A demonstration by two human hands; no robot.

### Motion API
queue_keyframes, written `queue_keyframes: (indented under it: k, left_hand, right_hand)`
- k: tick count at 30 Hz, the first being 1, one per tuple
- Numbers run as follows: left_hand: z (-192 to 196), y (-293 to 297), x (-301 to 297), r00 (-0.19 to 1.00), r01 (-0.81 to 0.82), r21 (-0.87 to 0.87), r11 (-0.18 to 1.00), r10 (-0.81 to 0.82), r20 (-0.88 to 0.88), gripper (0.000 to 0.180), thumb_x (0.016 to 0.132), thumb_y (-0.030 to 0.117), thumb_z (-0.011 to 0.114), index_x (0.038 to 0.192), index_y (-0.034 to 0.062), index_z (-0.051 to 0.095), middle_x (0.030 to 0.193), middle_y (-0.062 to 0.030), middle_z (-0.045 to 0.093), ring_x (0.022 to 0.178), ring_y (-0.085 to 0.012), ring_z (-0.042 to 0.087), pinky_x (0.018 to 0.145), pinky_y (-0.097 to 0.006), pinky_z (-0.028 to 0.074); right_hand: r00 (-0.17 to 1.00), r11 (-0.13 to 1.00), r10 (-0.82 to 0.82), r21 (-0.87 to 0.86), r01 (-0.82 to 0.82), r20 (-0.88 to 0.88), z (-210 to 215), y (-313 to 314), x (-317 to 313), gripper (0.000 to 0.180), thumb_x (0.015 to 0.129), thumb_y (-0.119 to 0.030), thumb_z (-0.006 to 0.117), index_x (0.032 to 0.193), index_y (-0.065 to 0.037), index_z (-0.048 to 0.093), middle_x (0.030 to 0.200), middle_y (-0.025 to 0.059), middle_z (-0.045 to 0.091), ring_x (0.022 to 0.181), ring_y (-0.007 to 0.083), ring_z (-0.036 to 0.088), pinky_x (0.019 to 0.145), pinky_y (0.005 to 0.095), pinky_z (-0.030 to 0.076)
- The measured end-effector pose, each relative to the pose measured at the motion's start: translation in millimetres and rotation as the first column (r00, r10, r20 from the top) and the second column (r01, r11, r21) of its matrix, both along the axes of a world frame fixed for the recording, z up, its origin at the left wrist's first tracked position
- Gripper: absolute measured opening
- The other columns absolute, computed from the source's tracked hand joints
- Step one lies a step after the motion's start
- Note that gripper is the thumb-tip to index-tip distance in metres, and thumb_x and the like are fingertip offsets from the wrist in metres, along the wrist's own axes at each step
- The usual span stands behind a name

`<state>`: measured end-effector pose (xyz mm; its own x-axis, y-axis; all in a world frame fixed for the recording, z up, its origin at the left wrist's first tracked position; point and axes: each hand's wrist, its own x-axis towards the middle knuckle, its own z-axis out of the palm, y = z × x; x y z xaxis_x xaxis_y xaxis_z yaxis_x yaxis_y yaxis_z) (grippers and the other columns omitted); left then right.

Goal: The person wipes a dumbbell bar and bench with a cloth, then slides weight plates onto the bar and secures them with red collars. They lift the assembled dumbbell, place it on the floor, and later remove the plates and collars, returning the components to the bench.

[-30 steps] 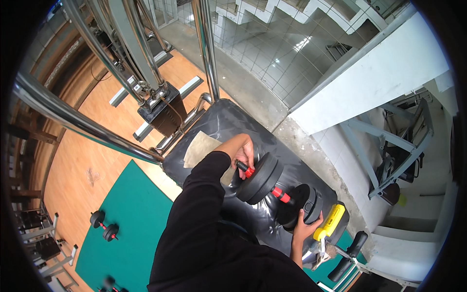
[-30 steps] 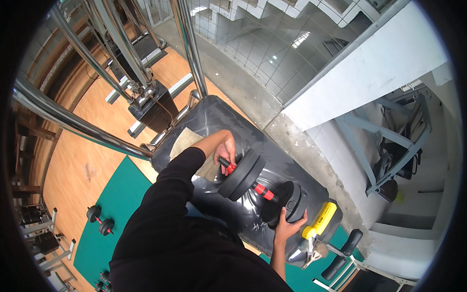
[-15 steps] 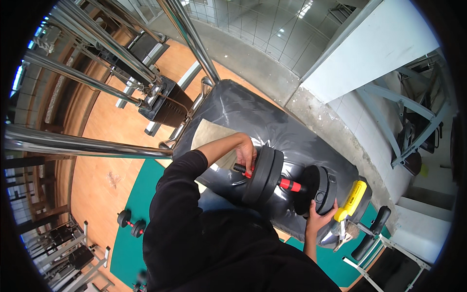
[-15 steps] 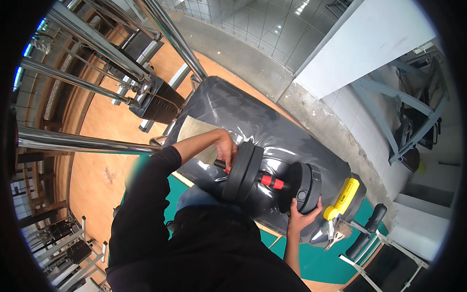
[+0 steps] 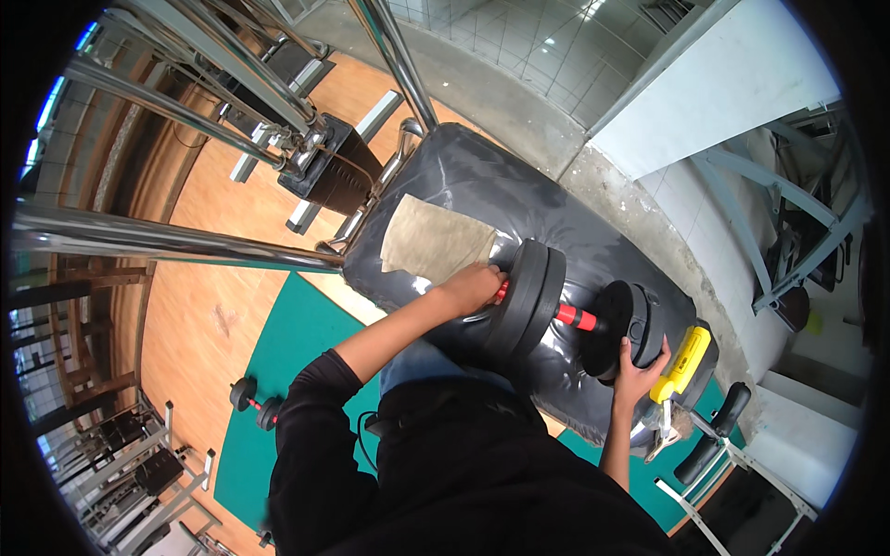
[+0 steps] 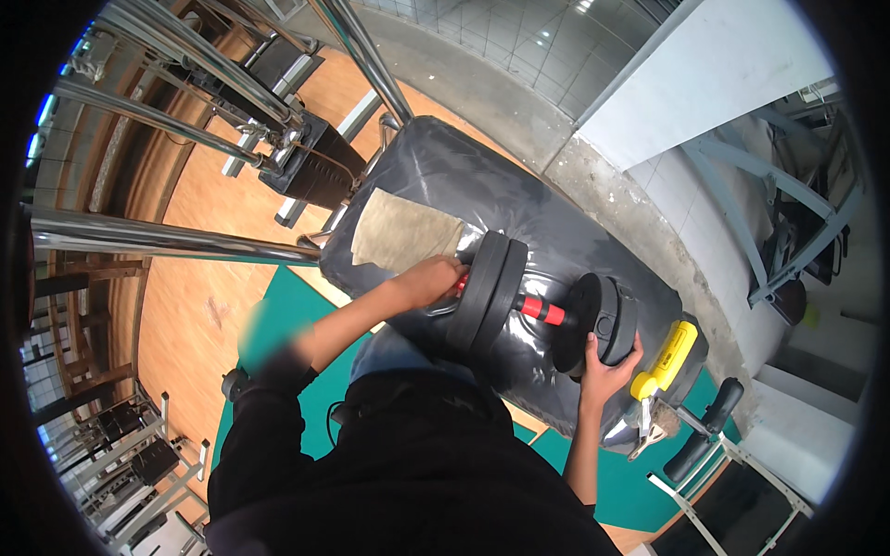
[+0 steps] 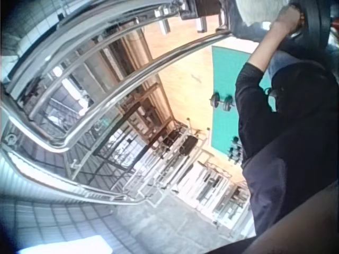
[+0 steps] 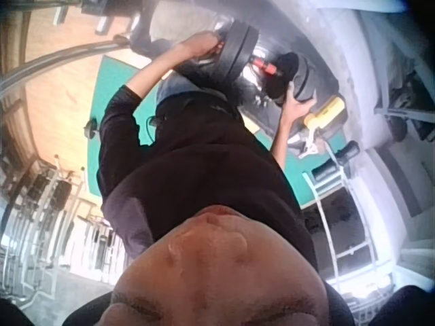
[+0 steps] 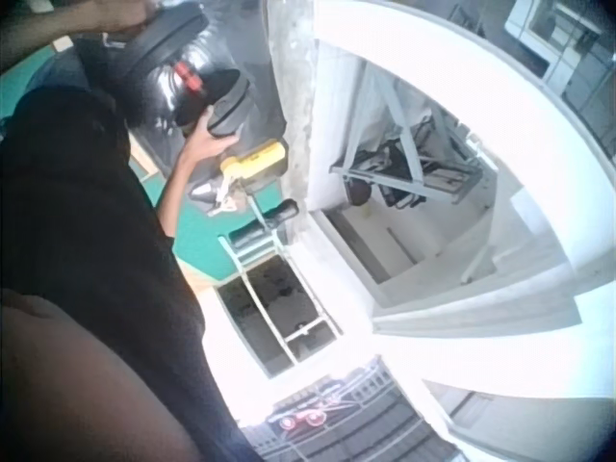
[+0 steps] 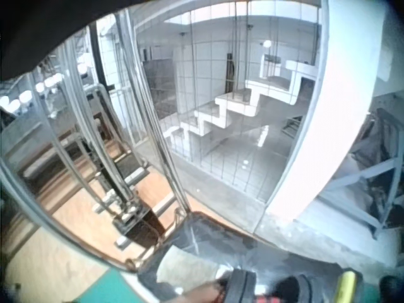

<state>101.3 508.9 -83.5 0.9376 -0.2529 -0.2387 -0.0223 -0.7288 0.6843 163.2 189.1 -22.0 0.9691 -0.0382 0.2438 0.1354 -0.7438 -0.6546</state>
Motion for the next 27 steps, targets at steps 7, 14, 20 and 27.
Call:
queue_keyframes:
  k: [7,14,20,27]
  left_hand:
    - [-10,-17,-28,0.933,-0.092,0.217,0.972,0.008,0.360,0.034,0.082,0.005,0.051,0.115,-0.0019,0.053,0.099,-0.0139,0.058,0.100,-0.0279,0.056,0.104,-0.041,0.035]
    - [-26,-18,-32,0.901,-0.168,0.151,0.974,0.090,0.425,0.042,0.082,0.007,0.050,0.123,-0.0018,0.048,0.108,-0.0119,0.056,0.104,-0.0261,0.052,0.100,-0.037,0.038]
    - [-26,-26,-29,0.864,-0.264,0.273,0.925,0.100,0.494,0.040,0.082,0.009,0.050,0.120,-0.0018,0.048,0.107,-0.0116,0.055,0.100,-0.0252,0.051,0.092,-0.034,0.040]
    - [-32,-26,-22,0.901,-0.235,0.408,0.882,0.040,0.431,0.041,0.082,0.009,0.049,0.121,-0.0020,0.046,0.109,-0.0115,0.053,0.102,-0.0242,0.050,0.094,-0.033,0.038]
  right_hand:
    - [1.000,1.000,0.011,0.024,-0.011,-0.013,-1,-4,-2,0.067,0.070,-0.016,0.079,0.123,0.005,0.044,0.120,0.0191,0.050,0.114,0.0273,0.047,0.102,0.0363,0.031]
    - [1.000,1.000,-0.003,-0.027,0.004,0.022,-2,0,5,0.067,0.069,-0.018,0.079,0.122,0.005,0.045,0.118,0.0192,0.052,0.111,0.0269,0.049,0.101,0.0360,0.033]
    - [0.999,0.998,-0.025,-0.053,0.023,-0.021,4,9,21,0.067,0.068,-0.022,0.080,0.120,0.004,0.046,0.114,0.0209,0.055,0.106,0.0279,0.053,0.097,0.0361,0.037]
    - [0.994,0.984,-0.086,-0.160,0.074,-0.069,14,21,33,0.069,0.068,-0.033,0.080,0.118,0.003,0.049,0.110,0.0235,0.058,0.103,0.0325,0.057,0.092,0.0363,0.040]
